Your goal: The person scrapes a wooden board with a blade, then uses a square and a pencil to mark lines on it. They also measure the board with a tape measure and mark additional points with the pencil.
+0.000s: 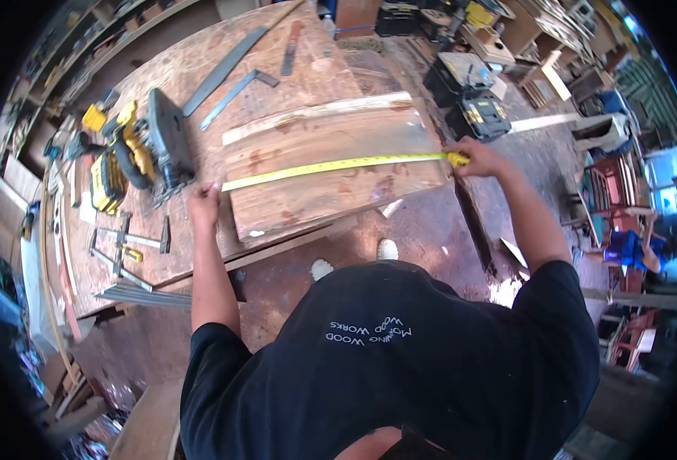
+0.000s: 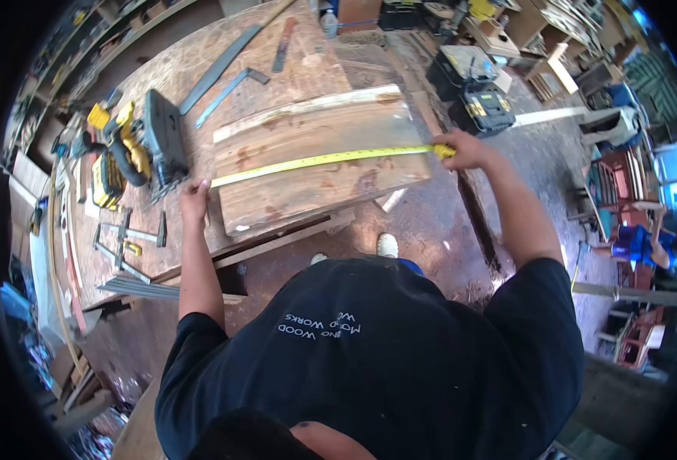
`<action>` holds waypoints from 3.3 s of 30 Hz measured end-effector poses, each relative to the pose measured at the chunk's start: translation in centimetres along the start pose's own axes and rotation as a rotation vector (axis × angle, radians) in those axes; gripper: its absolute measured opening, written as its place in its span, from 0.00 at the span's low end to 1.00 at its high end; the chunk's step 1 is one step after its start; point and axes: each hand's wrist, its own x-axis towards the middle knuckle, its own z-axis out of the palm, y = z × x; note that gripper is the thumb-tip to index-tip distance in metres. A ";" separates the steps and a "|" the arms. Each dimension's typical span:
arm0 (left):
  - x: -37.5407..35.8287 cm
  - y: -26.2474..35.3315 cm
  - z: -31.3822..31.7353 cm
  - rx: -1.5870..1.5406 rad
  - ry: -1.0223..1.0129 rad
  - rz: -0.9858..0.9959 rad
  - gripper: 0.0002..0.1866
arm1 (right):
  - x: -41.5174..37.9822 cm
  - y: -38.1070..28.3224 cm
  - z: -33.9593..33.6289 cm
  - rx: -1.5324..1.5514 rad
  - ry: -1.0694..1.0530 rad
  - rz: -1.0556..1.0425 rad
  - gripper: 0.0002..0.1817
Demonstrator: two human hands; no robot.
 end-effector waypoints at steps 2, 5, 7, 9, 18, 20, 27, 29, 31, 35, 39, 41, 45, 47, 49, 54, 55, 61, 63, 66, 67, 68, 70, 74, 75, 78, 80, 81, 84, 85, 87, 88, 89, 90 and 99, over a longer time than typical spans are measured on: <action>0.2 -0.8 1.6 0.083 0.011 0.021 0.13 | -0.9 3.3 -1.1 0.001 0.005 0.066 0.34; -1.5 0.5 3.0 0.303 0.117 0.106 0.15 | -1.7 5.8 -1.7 0.010 0.005 0.122 0.34; -3.0 1.0 2.1 0.392 0.111 0.047 0.17 | -1.7 5.6 -1.4 -0.014 -0.004 0.082 0.33; -5.3 0.8 0.8 0.462 0.106 0.047 0.17 | -2.3 5.3 -1.0 0.043 -0.033 0.070 0.33; -12.6 0.0 0.7 0.201 0.195 -0.110 0.11 | -3.9 8.0 0.1 0.058 -0.113 -0.094 0.33; -12.9 -0.3 0.8 0.192 0.229 -0.136 0.11 | -3.7 8.4 0.0 0.051 -0.119 -0.104 0.33; -13.2 -0.5 0.9 0.222 0.302 -0.173 0.12 | -4.8 7.7 -0.8 0.076 -0.160 -0.094 0.31; -12.8 -0.5 0.5 0.240 0.314 -0.193 0.12 | -4.7 7.9 -0.6 0.076 -0.160 -0.098 0.30; -12.7 -0.3 0.2 0.246 0.245 -0.256 0.12 | -4.7 8.0 -0.6 0.076 -0.161 -0.100 0.30; -12.5 -0.4 0.1 0.286 0.239 -0.264 0.13 | -4.5 8.2 -0.5 0.085 -0.179 -0.090 0.30; -12.6 -0.3 0.3 0.284 0.224 -0.275 0.14 | -4.3 8.7 -0.5 0.121 -0.187 -0.113 0.31; -12.6 -0.5 0.0 0.347 0.198 -0.243 0.14 | -4.0 9.5 -0.7 0.214 -0.259 -0.152 0.30; -13.8 1.4 0.8 0.199 0.309 -0.145 0.13 | -3.4 7.4 -0.9 0.401 -0.288 -0.169 0.30; -14.7 3.6 1.5 0.075 0.208 -0.076 0.13 | -2.7 3.3 -1.2 0.393 -0.278 -0.162 0.31; -16.1 6.2 4.1 -0.042 0.088 -0.073 0.13 | -1.7 -1.5 -0.4 0.383 -0.273 -0.148 0.33; -19.5 10.1 10.6 -0.246 -0.480 0.024 0.35 | 4.4 -13.8 4.8 0.424 -0.090 -0.403 0.45; -20.2 10.6 11.1 -0.378 -0.549 -0.040 0.45 | 5.4 -16.2 5.5 0.412 -0.101 -0.429 0.45; -21.7 8.2 9.1 -0.961 -0.487 -0.296 0.43 | 10.3 -28.4 9.2 0.388 -0.070 -0.565 0.51; -20.5 9.0 5.9 -0.980 -0.273 -0.359 0.33 | 12.3 -30.5 10.6 0.424 -0.131 -0.745 0.54; -16.2 6.0 -1.0 -0.224 0.066 -0.164 0.35 | 14.2 -31.9 10.5 0.367 -0.093 -0.648 0.51; -14.8 5.7 -3.4 -0.012 0.119 -0.021 0.37 | 15.0 -31.7 10.3 0.372 -0.070 -0.583 0.49; -13.6 5.5 -5.7 0.140 0.115 -0.006 0.38 | 15.8 -31.2 10.7 0.337 0.004 -0.530 0.43; -10.5 2.2 -8.9 0.645 0.191 0.008 0.40 | 16.9 -29.2 10.2 0.341 0.039 -0.464 0.40; -7.4 -1.2 -9.6 0.905 0.154 0.001 0.41 | 19.6 -25.4 7.1 0.268 0.118 -0.297 0.30; -7.6 -0.7 -8.8 0.930 0.179 0.047 0.41 | 20.7 -24.7 6.2 0.235 0.073 -0.245 0.30; -7.7 -0.4 -5.8 0.884 0.225 0.128 0.36 | 25.3 -23.4 4.3 0.363 -0.013 -0.068 0.21; -8.6 0.9 -3.8 0.786 0.231 0.138 0.32 | 30.5 -22.3 4.1 0.477 -0.081 -0.005 0.19; -9.5 1.3 -3.3 0.797 0.252 0.123 0.32 | 33.6 -21.6 4.7 0.261 0.079 -0.089 0.18; -13.0 3.0 -2.0 0.893 0.336 0.121 0.27 | 41.4 -21.8 5.0 0.023 0.254 -0.128 0.17; -14.5 3.5 -2.2 0.916 0.353 0.103 0.27 | 43.9 -22.0 5.7 -0.017 0.267 -0.052 0.18; -17.9 3.9 -2.1 0.734 0.320 0.043 0.27 | 48.8 -20.8 7.8 -0.036 0.366 -0.103 0.18; -20.6 3.8 -2.2 0.752 0.333 -0.020 0.26 | 50.5 -20.1 9.5 -0.058 0.466 -0.143 0.18; -22.6 3.6 -2.6 0.752 0.344 -0.066 0.25 | 50.7 -20.2 9.2 -0.050 0.453 -0.159 0.18; -23.9 4.8 -2.4 0.715 0.376 -0.111 0.24 | 50.5 -20.6 8.2 -0.001 0.403 -0.141 0.18; -21.8 9.6 -1.9 0.258 0.338 0.047 0.21 | 42.2 -23.1 3.8 1.174 -0.144 0.038 0.08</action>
